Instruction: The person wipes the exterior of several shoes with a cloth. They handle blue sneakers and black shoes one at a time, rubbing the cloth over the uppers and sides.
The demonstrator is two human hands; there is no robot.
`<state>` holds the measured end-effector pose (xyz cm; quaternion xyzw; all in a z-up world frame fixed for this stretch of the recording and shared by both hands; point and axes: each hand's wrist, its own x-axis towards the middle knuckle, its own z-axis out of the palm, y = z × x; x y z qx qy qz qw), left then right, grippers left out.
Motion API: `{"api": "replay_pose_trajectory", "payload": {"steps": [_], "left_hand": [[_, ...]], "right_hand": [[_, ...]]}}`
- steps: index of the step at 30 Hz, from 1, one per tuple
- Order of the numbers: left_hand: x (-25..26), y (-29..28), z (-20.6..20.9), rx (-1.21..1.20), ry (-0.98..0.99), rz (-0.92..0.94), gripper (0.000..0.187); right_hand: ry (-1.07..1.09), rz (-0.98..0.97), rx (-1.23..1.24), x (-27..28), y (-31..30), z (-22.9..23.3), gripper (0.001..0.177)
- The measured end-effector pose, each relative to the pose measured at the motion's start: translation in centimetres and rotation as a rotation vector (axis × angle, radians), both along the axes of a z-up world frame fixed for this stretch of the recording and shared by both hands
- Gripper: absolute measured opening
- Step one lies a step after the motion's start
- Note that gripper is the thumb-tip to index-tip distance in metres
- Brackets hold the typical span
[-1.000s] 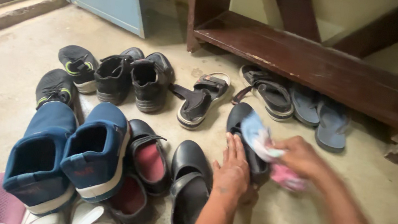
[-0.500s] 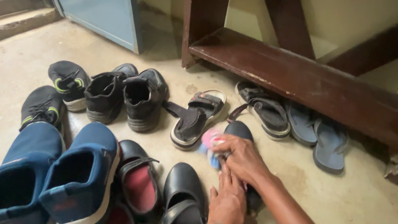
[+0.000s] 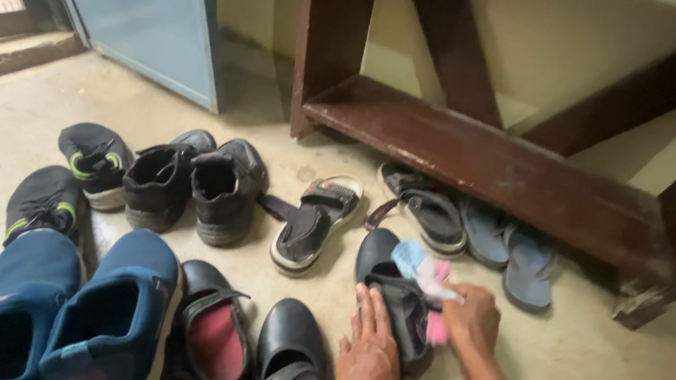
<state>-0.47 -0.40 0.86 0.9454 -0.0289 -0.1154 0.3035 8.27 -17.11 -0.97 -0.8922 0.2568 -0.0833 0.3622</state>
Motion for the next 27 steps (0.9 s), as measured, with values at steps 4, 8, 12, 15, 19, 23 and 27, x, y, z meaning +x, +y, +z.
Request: {"api": "replay_pose_trajectory", "payload": {"steps": [4,8,12,15,19,23,27], "left_hand": [[0.3,0.0,-1.7,0.023,-0.097,0.003,0.088],[0.4,0.2,-5.0,0.094,-0.095,-0.052,0.088],[2.2,1.5,-9.7,0.254,-0.096,-0.229,0.072],[6.0,3.5,-13.0,0.766,-0.1,-0.571,0.057],[7.8,5.9,-14.4,0.858,-0.053,-0.614,0.043],[7.2,8.2,-10.2,0.479,-0.044,-0.3,0.03],[7.8,10.3,-1.3,0.159,-0.068,0.007,0.018]], "right_hand": [[-0.025,0.229,-0.083,-3.1,1.7,-1.0,0.031],[0.067,0.347,-0.244,-3.6,2.2,-0.3,0.028],[0.233,0.549,-0.314,-3.2,1.5,1.6,0.027],[0.375,0.636,-0.251,-5.1,2.6,2.6,0.03],[0.152,0.589,-0.242,-10.0,5.2,5.5,0.032],[-0.642,0.882,0.253,-14.5,4.5,11.6,0.033],[0.516,1.101,-0.627,-2.6,8.4,20.2,0.026]]}}
